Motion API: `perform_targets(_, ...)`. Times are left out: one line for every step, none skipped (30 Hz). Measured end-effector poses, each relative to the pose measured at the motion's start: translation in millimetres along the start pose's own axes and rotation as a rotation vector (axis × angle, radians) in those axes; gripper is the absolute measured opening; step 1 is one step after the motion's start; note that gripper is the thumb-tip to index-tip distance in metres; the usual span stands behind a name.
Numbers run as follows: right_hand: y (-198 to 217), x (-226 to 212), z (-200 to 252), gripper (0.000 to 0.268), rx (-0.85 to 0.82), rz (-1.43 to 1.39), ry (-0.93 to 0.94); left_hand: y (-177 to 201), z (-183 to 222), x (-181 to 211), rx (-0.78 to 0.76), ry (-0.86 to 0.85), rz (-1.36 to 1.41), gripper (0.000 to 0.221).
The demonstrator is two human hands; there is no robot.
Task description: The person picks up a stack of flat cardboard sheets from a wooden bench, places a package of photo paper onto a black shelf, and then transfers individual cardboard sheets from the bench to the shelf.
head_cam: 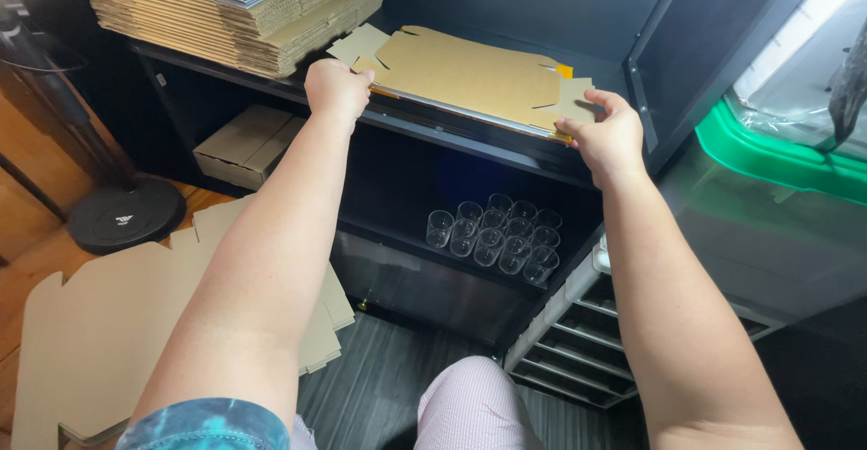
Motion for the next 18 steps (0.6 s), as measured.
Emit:
perform_targets(0, 2, 0, 0.063, 0.000, 0.001, -0.001, -1, -1, -1, -0.001, 0.001, -0.001, 0.027)
perform_targets(1, 3, 0, 0.062, 0.012, 0.008, 0.008, -1, -3, -1, 0.013, -0.023, -0.030, 0.025)
perform_targets(2, 4, 0, 0.060, 0.024, 0.015, 0.016, -1, -5, -1, 0.026, -0.047, -0.059, 0.024)
perform_targets(1, 5, 1, 0.060, 0.025, 0.015, 0.015, -1, -5, 0, 0.026, -0.047, -0.060, 0.024)
perform_targets(0, 5, 1, 0.060, 0.029, 0.017, 0.021, -1, -6, 0, 0.036, -0.064, -0.103, 0.028)
perform_targets(0, 6, 1, 0.059, 0.034, 0.020, 0.027, -2, -6, 1, 0.045, -0.081, -0.145, 0.032)
perform_targets(1, 7, 0, 0.059, 0.035, 0.020, 0.026, -3, -7, 0, 0.043, -0.082, -0.146, 0.032)
perform_targets(2, 8, 0, 0.059, 0.030, 0.028, 0.042, -4, -8, -1, 0.054, -0.077, -0.166, 0.033)
perform_targets(2, 9, 0, 0.059, 0.024, 0.037, 0.058, -4, -9, -2, 0.065, -0.072, -0.186, 0.033)
perform_targets(2, 10, -1, 0.059, 0.025, 0.037, 0.057, -4, -9, -3, 0.063, -0.071, -0.187, 0.033)
perform_targets(3, 10, -1, 0.060, 0.030, 0.047, 0.059, -5, -10, -3, 0.061, -0.070, -0.189, 0.033)
perform_targets(2, 11, -2, 0.061, 0.035, 0.057, 0.062, -4, -10, -4, 0.060, -0.068, -0.190, 0.034)
perform_targets(2, 10, -1, 0.061, 0.033, 0.057, 0.062, -3, -11, -5, 0.061, -0.067, -0.190, 0.034)
perform_targets(3, 10, -1, 0.062, 0.036, 0.054, 0.061, -2, -11, -5, 0.064, -0.067, -0.168, 0.029)
perform_targets(3, 9, -1, 0.063, 0.040, 0.050, 0.061, 0, -12, -5, 0.068, -0.068, -0.146, 0.025)
perform_targets(2, 9, -1, 0.063, 0.039, 0.050, 0.061, 0, -12, -5, 0.068, -0.068, -0.146, 0.025)
perform_targets(2, 9, -1, 0.063, 0.050, 0.073, 0.057, 0, -13, -6, 0.069, -0.062, -0.132, 0.025)
perform_targets(2, 9, 0, 0.064, 0.060, 0.096, 0.052, 0, -12, -6, 0.070, -0.055, -0.118, 0.025)
Point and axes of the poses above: each hand's wrist, its own z-axis away from the middle knuckle, its own y-axis out of the back of the hand, x = y × z, the point moved 4 cm from there along -z, towards the middle knuckle, and after that the axes turned 13 degrees about x, right-handed, at the moved point
